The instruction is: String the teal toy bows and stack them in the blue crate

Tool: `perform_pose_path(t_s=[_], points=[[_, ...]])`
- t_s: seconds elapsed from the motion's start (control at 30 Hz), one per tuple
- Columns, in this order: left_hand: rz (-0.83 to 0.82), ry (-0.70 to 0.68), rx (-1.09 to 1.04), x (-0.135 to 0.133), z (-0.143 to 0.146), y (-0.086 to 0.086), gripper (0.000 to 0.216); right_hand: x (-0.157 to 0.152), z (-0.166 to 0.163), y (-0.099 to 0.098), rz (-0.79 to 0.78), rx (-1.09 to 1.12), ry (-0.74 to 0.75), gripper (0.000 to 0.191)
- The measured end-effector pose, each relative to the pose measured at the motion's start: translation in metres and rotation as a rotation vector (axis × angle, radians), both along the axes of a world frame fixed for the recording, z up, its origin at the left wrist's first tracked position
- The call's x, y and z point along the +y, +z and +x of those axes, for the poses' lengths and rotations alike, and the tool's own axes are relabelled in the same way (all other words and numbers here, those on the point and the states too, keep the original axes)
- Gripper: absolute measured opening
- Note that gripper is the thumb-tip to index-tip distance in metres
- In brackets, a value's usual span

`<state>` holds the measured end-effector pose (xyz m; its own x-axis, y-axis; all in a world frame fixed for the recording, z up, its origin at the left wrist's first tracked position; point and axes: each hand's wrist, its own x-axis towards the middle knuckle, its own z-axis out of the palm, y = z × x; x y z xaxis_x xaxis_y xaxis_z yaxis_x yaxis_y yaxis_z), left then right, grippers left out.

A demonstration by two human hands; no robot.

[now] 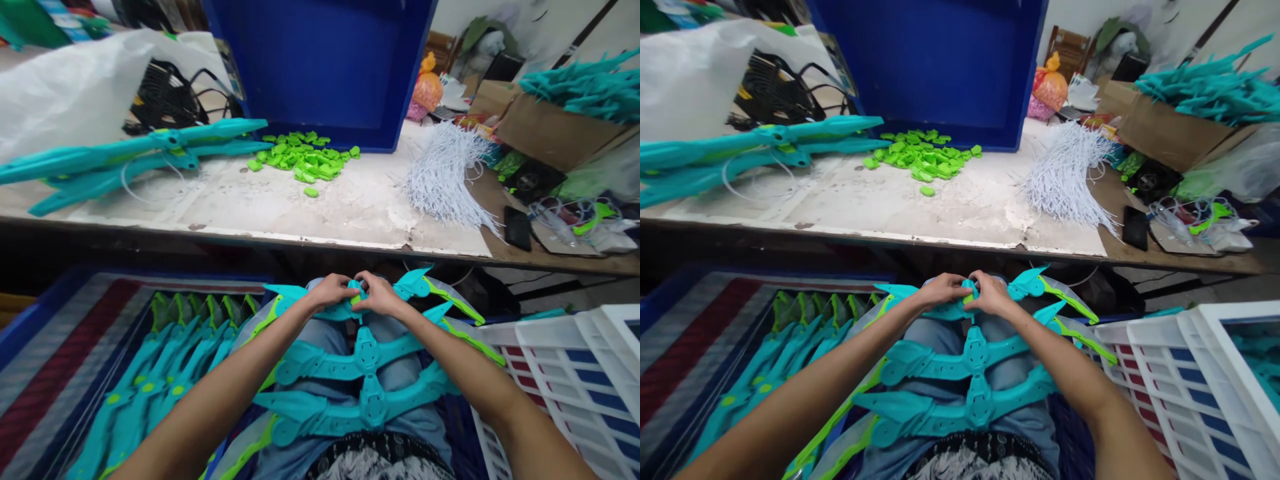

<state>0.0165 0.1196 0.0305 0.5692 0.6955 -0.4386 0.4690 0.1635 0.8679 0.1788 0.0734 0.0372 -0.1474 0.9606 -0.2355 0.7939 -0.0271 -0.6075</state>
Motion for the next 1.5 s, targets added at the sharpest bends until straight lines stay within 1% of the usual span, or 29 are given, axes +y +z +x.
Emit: perform_pose_path(t_s=[0.13, 0.17, 0.23, 0.27, 0.3, 0.33, 0.37, 0.4, 0.43, 0.47, 0.5, 0.57, 0.63, 0.7, 0.77, 0.87, 0.93, 1.0, 1.07, 1.13, 1.17, 1.2, 1.23, 1.27, 1.3, 1.33, 1.4, 1.47, 1.5], points=[[0.051, 0.011, 0.013, -0.001, -0.004, 0.003, 0.046, -0.010, -0.008, -0.003, 0.140, -0.025, 0.051, 0.063], [0.062, 0.006, 0.022, -0.001, -0.007, 0.003, 0.048, -0.013, -0.005, -0.002, 0.193, -0.024, 0.068, 0.059], [0.077, -0.011, 0.055, 0.000, -0.014, 0.002, 0.054, -0.016, 0.013, 0.005, 0.336, -0.019, 0.039, 0.042], [0.080, -0.023, 0.073, 0.001, -0.018, 0.002, 0.056, -0.015, 0.029, 0.013, 0.422, -0.030, -0.024, 0.031], [0.085, -0.038, 0.087, 0.002, -0.022, 0.001, 0.059, -0.013, 0.050, 0.022, 0.502, -0.065, -0.120, 0.024], [0.101, -0.054, 0.108, 0.003, -0.025, 0.001, 0.062, -0.009, 0.075, 0.033, 0.569, -0.123, -0.248, 0.024], [0.138, -0.060, 0.140, 0.004, -0.027, 0.000, 0.064, -0.004, 0.103, 0.046, 0.592, -0.215, -0.382, 0.028], [0.207, -0.054, 0.181, 0.003, -0.028, -0.001, 0.065, 0.003, 0.131, 0.057, 0.570, -0.314, -0.532, 0.031], [0.309, -0.033, 0.223, 0.002, -0.027, -0.002, 0.066, 0.010, 0.158, 0.068, 0.503, -0.400, -0.664, 0.031], [0.439, 0.002, 0.255, 0.000, -0.025, -0.004, 0.067, 0.019, 0.184, 0.076, 0.430, -0.445, -0.761, 0.030], [0.580, 0.042, 0.269, -0.002, -0.021, -0.005, 0.065, 0.027, 0.205, 0.082, 0.395, -0.457, -0.819, 0.029], [0.843, 0.092, 0.233, -0.010, -0.011, -0.009, 0.056, 0.045, 0.236, 0.087, 0.334, -0.441, -0.905, 0.027], [1.006, 0.075, 0.181, -0.019, 0.002, -0.014, 0.045, 0.061, 0.253, 0.085, 0.296, -0.398, -0.983, 0.024], [1.060, 0.009, 0.181, -0.029, 0.014, -0.019, 0.039, 0.074, 0.263, 0.080, 0.260, -0.351, -1.065, 0.023], [1.060, -0.060, 0.230, -0.037, 0.023, -0.024, 0.036, 0.083, 0.269, 0.079, 0.243, -0.300, -1.120, 0.023], [1.038, -0.119, 0.296, -0.042, 0.026, -0.027, 0.035, 0.084, 0.276, 0.082, 0.251, -0.220, -1.149, 0.022], [1.020, -0.142, 0.309, -0.042, 0.024, -0.027, 0.035, 0.072, 0.273, 0.085, 0.268, -0.159, -1.140, 0.021], [1.008, -0.157, 0.319, -0.041, 0.021, -0.025, 0.036, 0.047, 0.260, 0.085, 0.276, -0.068, -1.102, 0.020], [1.037, -0.125, 0.325, -0.042, 0.020, -0.020, 0.038, 0.006, 0.239, 0.081, 0.256, 0.036, -1.041, 0.019], [1.092, -0.059, 0.289, -0.047, 0.023, -0.013, 0.039, -0.045, 0.214, 0.073, 0.204, 0.180, -0.954, 0.020], [1.101, -0.040, 0.245, -0.052, 0.027, -0.009, 0.039, -0.071, 0.201, 0.068, 0.165, 0.275, -0.897, 0.021], [1.083, -0.046, 0.186, -0.058, 0.034, -0.006, 0.039, -0.097, 0.191, 0.064, 0.125, 0.440, -0.820, 0.022], [1.031, -0.080, 0.119, -0.065, 0.042, -0.002, 0.039, -0.120, 0.182, 0.060, 0.091, 0.560, -0.776, 0.025], [0.942, -0.135, 0.056, -0.073, 0.051, 0.000, 0.040, -0.139, 0.176, 0.055, 0.079, 0.652, -0.757, 0.027], [0.827, -0.198, 0.005, -0.080, 0.062, 0.001, 0.043, -0.154, 0.173, 0.050, 0.095, 0.697, -0.773, 0.029], [0.701, -0.253, -0.029, -0.088, 0.072, 0.002, 0.048, -0.165, 0.172, 0.045, 0.139, 0.683, -0.819, 0.029], [0.473, -0.312, -0.065, -0.100, 0.090, 0.001, 0.056, -0.174, 0.175, 0.035, 0.271, 0.575, -0.925, 0.029], [0.312, -0.333, -0.091, -0.107, 0.100, 0.000, 0.056, -0.174, 0.180, 0.024, 0.380, 0.465, -0.983, 0.028], [0.255, -0.343, -0.109, -0.107, 0.103, 0.000, 0.052, -0.172, 0.182, 0.019, 0.407, 0.428, -0.988, 0.028]])
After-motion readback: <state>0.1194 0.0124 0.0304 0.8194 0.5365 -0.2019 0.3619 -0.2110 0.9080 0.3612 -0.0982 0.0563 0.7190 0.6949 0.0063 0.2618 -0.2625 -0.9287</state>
